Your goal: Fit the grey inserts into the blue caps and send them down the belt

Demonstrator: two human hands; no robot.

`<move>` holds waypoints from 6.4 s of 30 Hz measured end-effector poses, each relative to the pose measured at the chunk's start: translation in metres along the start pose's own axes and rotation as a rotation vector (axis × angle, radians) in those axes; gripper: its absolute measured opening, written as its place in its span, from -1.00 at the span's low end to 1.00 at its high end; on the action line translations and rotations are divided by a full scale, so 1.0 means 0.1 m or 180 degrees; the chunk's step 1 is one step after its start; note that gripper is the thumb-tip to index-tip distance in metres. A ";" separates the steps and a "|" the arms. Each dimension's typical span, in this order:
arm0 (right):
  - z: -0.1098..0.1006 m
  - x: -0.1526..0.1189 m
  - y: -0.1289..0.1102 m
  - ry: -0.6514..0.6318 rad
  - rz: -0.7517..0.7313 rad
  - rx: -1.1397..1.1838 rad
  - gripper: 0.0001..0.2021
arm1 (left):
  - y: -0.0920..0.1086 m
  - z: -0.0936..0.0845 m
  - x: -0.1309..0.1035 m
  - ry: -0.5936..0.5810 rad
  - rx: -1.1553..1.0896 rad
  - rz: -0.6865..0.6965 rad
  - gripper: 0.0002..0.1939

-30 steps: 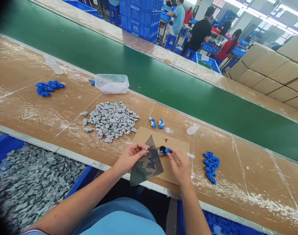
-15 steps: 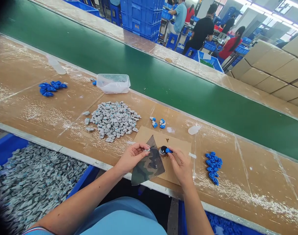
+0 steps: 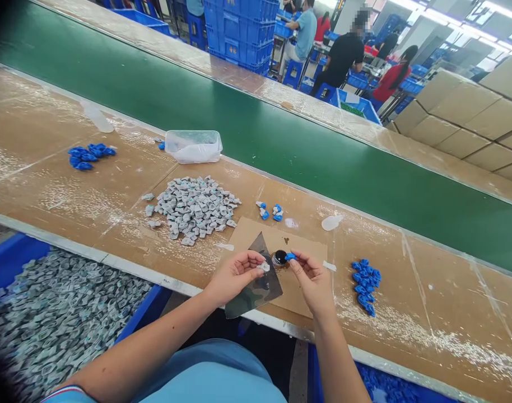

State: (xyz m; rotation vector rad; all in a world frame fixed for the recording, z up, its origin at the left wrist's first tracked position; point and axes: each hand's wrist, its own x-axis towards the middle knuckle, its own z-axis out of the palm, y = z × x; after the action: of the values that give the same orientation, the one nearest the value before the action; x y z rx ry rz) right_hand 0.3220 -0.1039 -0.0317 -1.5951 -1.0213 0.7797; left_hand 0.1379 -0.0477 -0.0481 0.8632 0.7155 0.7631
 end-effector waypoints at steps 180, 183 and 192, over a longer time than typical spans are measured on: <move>-0.03 -0.33 -0.26 -0.0452 -0.1512 -0.0754 -0.85 | 0.16 0.15 -0.11 -0.0808 0.0973 0.0356 -0.77; -0.05 -0.34 -0.27 -0.0689 -0.1582 -0.0769 -0.82 | 0.21 0.12 -0.14 -0.1053 0.1276 0.0379 -0.81; -0.09 -0.39 -0.31 -0.0568 -0.1659 -0.0837 -0.85 | 0.28 0.16 -0.20 -0.1065 0.1599 0.0448 -0.76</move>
State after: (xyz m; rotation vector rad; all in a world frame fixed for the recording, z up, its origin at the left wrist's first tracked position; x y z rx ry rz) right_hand 0.3061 -0.1404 0.0000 -1.3908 -1.6395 0.4440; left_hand 0.1318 -0.0583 -0.0123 1.4717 0.5550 0.5461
